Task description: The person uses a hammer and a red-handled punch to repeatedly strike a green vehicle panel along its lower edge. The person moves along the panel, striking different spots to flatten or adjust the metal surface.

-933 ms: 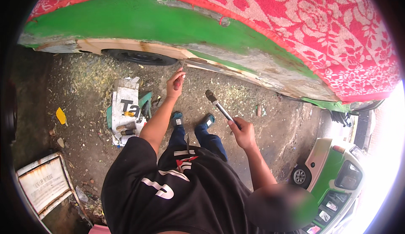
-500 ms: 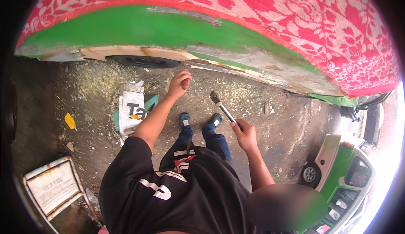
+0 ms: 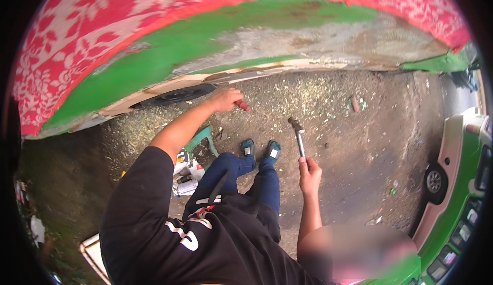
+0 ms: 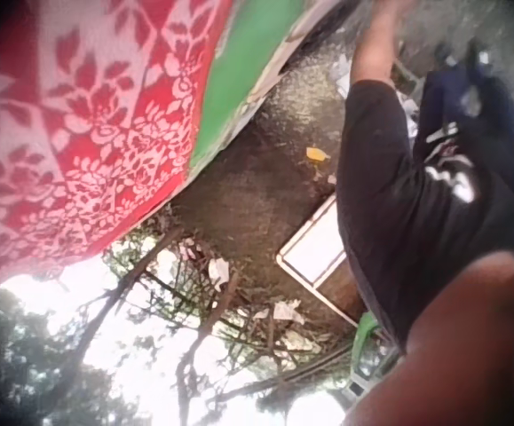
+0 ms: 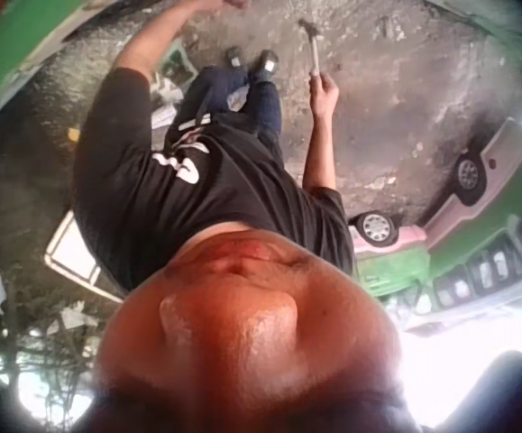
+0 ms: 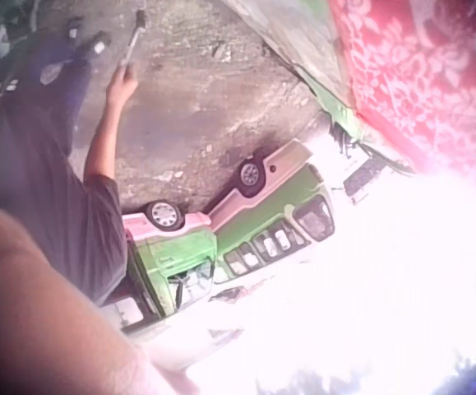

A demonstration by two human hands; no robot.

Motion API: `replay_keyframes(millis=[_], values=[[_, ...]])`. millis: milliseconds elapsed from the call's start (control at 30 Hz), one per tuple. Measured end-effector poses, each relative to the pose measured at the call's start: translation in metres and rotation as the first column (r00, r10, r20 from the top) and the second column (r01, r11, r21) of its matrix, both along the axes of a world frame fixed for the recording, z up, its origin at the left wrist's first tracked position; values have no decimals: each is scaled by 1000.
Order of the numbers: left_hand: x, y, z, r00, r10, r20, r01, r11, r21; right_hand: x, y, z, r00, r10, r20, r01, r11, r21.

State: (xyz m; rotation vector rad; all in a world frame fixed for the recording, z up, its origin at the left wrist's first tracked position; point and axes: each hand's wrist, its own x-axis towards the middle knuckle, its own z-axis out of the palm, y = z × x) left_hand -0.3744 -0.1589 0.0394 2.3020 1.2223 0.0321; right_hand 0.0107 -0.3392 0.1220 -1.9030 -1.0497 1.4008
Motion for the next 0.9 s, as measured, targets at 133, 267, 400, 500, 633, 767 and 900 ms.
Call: replay_keyframes(millis=[133,267,400,500,633,767,900], values=[[-3,11,-24,991,-17,-133,9,998,-61,16,-4,-36,990,-31,137,29,999,16],[-10,19,-41,978,-53,-203,47,998,-34,12,-20,-79,984,-174,45,175,985,-7],[-14,27,-45,962,-136,-236,128,991,-48,-20,-31,-94,953,-294,-72,293,956,-25],[-9,36,-46,953,-158,-258,144,987,-72,-50,-43,-112,902,-390,-188,383,921,-73],[-13,47,-50,956,-142,-257,120,988,-102,-97,-37,-118,890,-399,-221,388,917,-92],[-12,45,-51,953,-164,-254,142,984,-104,-124,-28,-116,870,-407,-277,396,913,-97],[-10,42,-42,950,-171,-260,135,979,-152,-130,-22,-118,877,-385,-287,354,922,-155]])
